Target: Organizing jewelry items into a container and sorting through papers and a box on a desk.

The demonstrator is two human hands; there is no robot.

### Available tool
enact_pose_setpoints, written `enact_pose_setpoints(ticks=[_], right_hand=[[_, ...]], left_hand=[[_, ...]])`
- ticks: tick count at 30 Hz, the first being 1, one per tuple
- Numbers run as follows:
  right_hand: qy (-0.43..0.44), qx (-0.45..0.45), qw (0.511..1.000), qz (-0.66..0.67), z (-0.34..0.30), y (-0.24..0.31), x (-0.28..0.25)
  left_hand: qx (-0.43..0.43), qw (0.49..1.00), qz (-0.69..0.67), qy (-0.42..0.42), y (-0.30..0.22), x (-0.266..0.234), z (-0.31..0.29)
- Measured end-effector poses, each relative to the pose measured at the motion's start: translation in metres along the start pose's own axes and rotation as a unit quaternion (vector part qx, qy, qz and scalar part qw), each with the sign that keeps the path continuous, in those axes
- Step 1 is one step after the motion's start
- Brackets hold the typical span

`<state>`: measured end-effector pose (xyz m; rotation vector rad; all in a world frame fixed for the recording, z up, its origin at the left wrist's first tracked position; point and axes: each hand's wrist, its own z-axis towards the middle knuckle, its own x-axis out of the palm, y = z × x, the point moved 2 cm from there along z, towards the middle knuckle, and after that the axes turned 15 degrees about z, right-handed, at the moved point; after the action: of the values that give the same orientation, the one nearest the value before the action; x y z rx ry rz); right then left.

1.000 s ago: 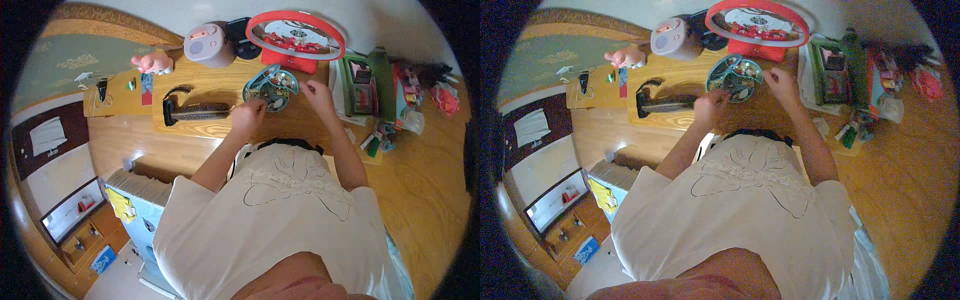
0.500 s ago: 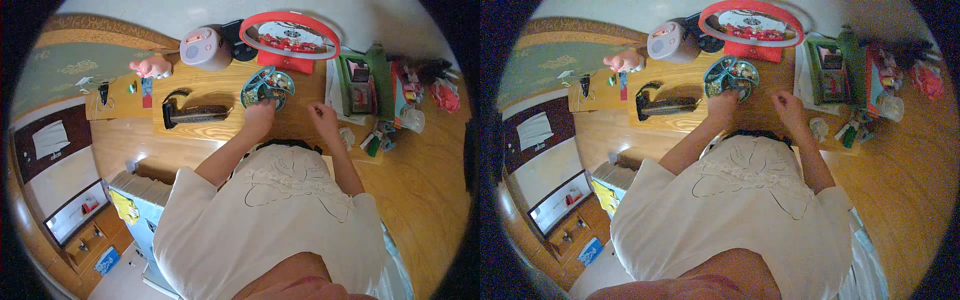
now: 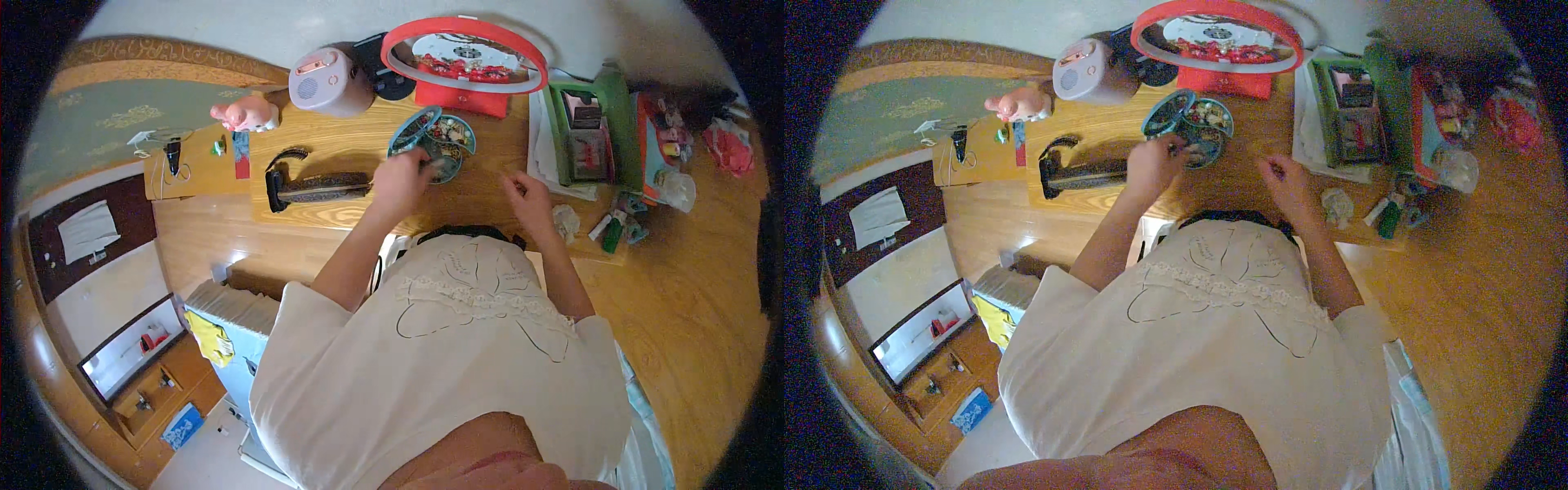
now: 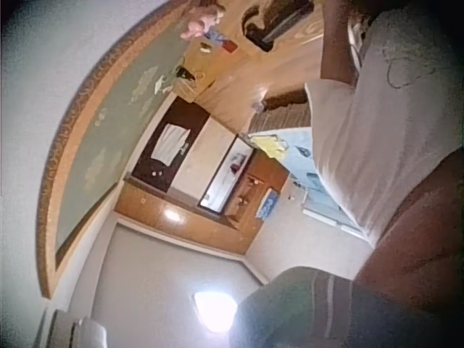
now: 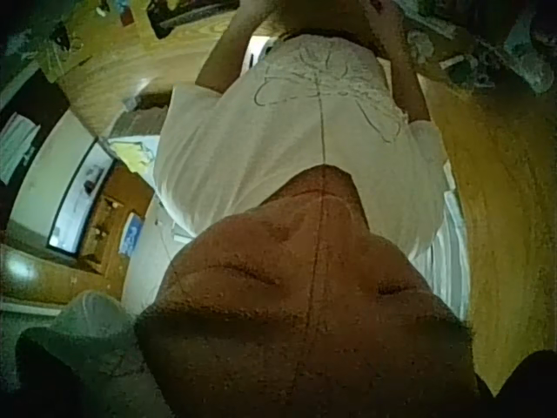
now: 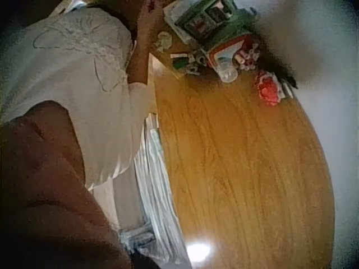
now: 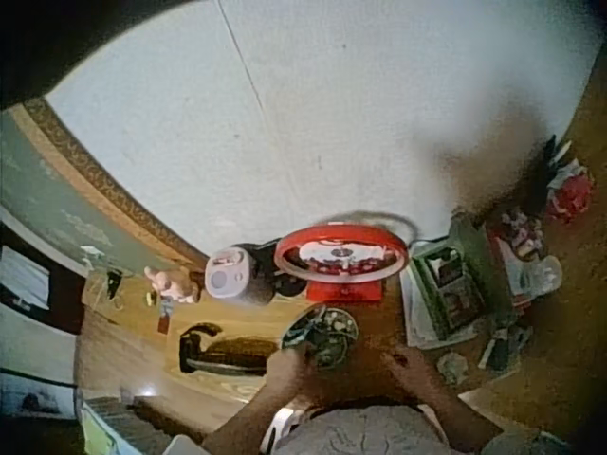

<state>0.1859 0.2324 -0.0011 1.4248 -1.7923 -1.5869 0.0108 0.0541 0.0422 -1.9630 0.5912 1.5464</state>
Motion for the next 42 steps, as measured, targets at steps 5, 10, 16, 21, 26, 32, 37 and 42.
enact_pose_setpoints(ticks=[5, 10, 16, 21, 26, 32, 37, 42], right_hand=[[0.015, 0.014, 1.0, -0.004, 0.0, 0.005, 0.004], [0.045, -0.051, 0.998, 0.0, 0.0, 0.044, 0.023], [0.136, -0.119, 0.972, -0.148, 0.034, 0.042, 0.09], [0.122, -0.122, 0.941, -0.29, 0.046, 0.043, 0.12], [0.136, -0.138, 0.952, -0.238, 0.05, 0.047, 0.11], [0.071, -0.142, 0.986, 0.04, 0.044, 0.065, 0.069], [0.038, -0.102, 0.994, 0.013, 0.04, 0.096, 0.05], [0.02, -0.161, 0.986, 0.048, 0.046, 0.099, 0.063]], left_hand=[[-0.041, 0.995, -0.093, -0.025, 0.021, -0.006, -0.002], [-0.043, 0.992, -0.112, -0.044, 0.022, -0.014, -0.005], [-0.038, 0.985, -0.154, -0.063, 0.021, -0.02, -0.008], [-0.065, 0.98, -0.175, -0.073, 0.028, -0.028, -0.018], [-0.089, 0.975, -0.193, -0.072, 0.043, -0.023, -0.027], [-0.098, 0.972, -0.203, -0.067, 0.049, -0.028, -0.032], [-0.08, 0.969, -0.219, -0.078, 0.047, -0.029, -0.029], [-0.073, 0.968, -0.224, -0.092, 0.045, -0.029, -0.029]])
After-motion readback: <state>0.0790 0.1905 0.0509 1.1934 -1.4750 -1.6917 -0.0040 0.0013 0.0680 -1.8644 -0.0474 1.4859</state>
